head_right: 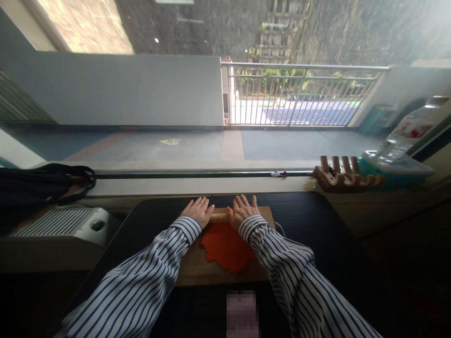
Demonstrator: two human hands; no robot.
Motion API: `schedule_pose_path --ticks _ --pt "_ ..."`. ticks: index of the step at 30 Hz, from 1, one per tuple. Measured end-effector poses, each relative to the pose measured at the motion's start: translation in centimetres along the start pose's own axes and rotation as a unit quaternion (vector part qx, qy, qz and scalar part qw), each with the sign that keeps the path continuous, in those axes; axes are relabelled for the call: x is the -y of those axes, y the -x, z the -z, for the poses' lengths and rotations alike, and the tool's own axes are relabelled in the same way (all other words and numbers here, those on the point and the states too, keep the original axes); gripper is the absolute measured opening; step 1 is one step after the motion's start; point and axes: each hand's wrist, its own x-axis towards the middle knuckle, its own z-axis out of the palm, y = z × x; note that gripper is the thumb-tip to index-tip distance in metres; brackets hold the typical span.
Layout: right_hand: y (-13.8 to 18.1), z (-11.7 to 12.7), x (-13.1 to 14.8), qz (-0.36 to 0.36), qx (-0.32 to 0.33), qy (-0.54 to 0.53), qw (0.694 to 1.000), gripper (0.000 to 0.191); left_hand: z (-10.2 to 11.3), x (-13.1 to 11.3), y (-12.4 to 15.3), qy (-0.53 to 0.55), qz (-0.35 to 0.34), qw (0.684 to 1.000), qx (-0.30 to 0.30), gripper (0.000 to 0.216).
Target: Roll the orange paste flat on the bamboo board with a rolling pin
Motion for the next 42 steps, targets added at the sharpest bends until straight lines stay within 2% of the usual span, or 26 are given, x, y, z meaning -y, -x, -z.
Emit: schedule_pose_path --ticks 5,9,15,19,22,30,37,42 --pt "2.2 -0.6 0.6 0.001 0.004 -0.006 1.0 0.062 0.1 -0.2 2.5 -0.004 -0.011 1.0 0.009 0.064" --pt "4.3 -0.9 1.2 0.015 -0.001 -0.002 1.0 0.061 -0.4 -0.1 4.8 -0.01 -0.028 0.999 -0.011 0.063" --pt "7.3 -1.6 1.1 0.078 -0.05 -0.004 0.996 0.061 -1.1 0.5 8.0 -0.001 -0.062 0.997 -0.039 0.061" --pt "7.9 -2.4 0.7 0.111 -0.068 -0.002 0.991 0.061 -1.5 0.5 9.1 -0.01 -0.073 0.995 -0.06 0.062" --pt "6.9 -2.4 0.6 0.092 -0.065 0.001 0.994 0.061 -1.4 0.2 8.4 -0.024 -0.053 0.997 -0.05 0.064" --pt "2.1 -1.2 0.2 0.047 -0.024 0.002 0.999 0.063 0.0 -0.1 3.9 -0.002 -0.019 1.0 -0.002 0.069" --pt "-1.3 -0.4 -0.2 0.018 0.001 -0.008 1.0 0.061 0.2 0.2 0.5 0.016 0.01 1.0 0.01 0.069" --pt "-2.3 0.2 -0.2 0.012 0.01 -0.021 1.0 0.059 -0.1 0.3 -0.7 0.016 0.023 1.0 0.01 0.067"
